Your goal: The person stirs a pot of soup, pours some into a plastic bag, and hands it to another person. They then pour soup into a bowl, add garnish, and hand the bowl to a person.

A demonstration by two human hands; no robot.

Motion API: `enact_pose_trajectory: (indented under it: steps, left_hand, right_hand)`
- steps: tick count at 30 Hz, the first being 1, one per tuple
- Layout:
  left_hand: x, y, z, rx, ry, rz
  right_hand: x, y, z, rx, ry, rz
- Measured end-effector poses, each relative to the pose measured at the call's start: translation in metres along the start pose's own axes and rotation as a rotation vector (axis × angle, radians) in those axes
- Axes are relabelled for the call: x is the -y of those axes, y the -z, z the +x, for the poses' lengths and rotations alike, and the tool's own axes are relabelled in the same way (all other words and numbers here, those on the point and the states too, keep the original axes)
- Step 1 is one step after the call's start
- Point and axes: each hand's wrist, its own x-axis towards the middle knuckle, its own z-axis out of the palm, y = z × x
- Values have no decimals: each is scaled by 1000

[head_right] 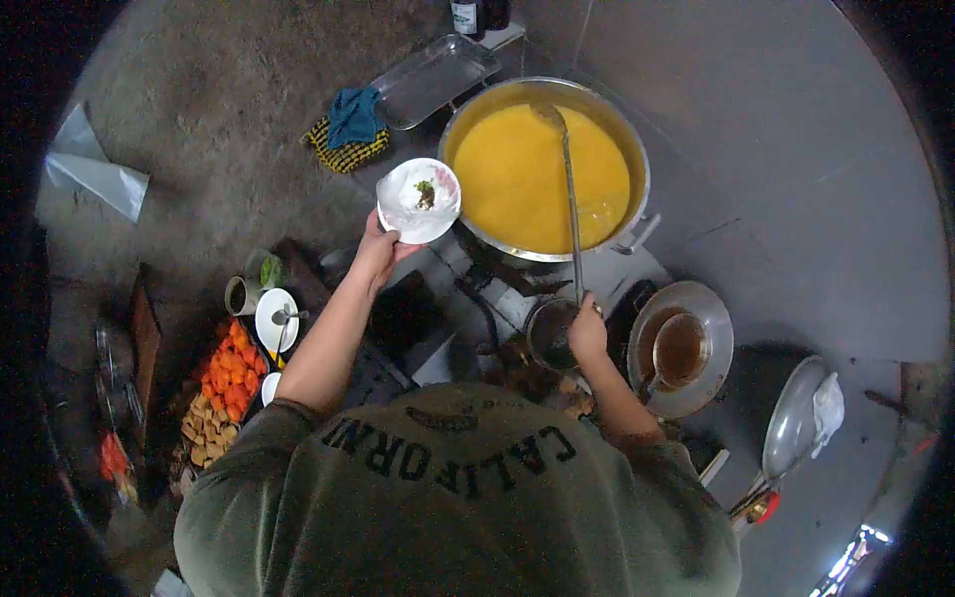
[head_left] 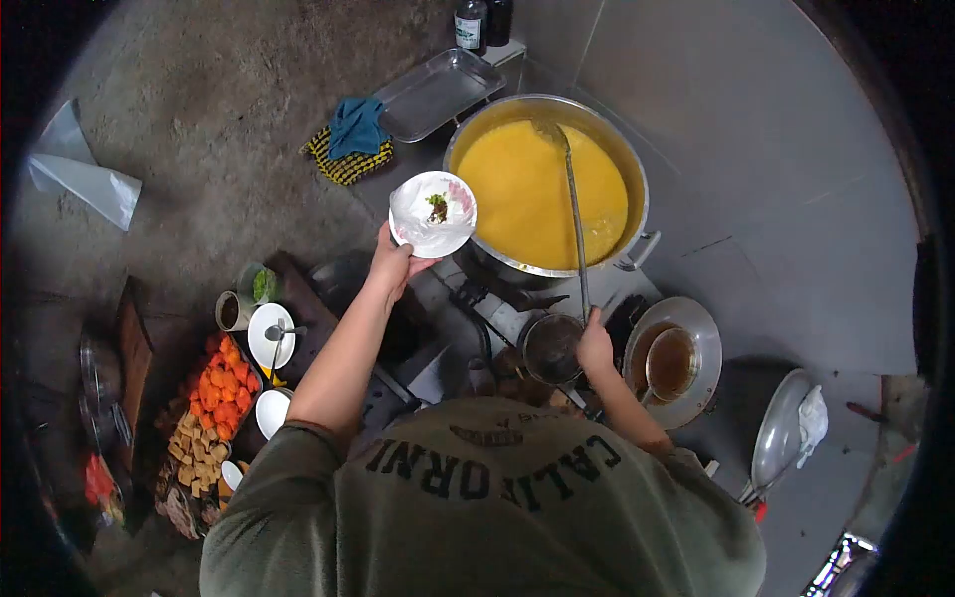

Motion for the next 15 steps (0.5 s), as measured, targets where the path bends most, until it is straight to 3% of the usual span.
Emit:
enact_pose_trajectory:
  steps: [5, 10, 11, 15]
  left_hand:
    - [5, -5, 8, 10, -1, 29]
    - [13, -11, 12, -14, -21, 71]
    - [14, -10, 14, -13, -15, 81]
    - [31, 3, 27, -22, -32, 57]
  right_hand:
    - [18, 41, -4, 42, 8, 56]
    - [12, 96, -11, -51, 295, 141]
    - [49, 138, -25, 182, 15, 353]
    - [82, 181, -24, 422, -39, 471]
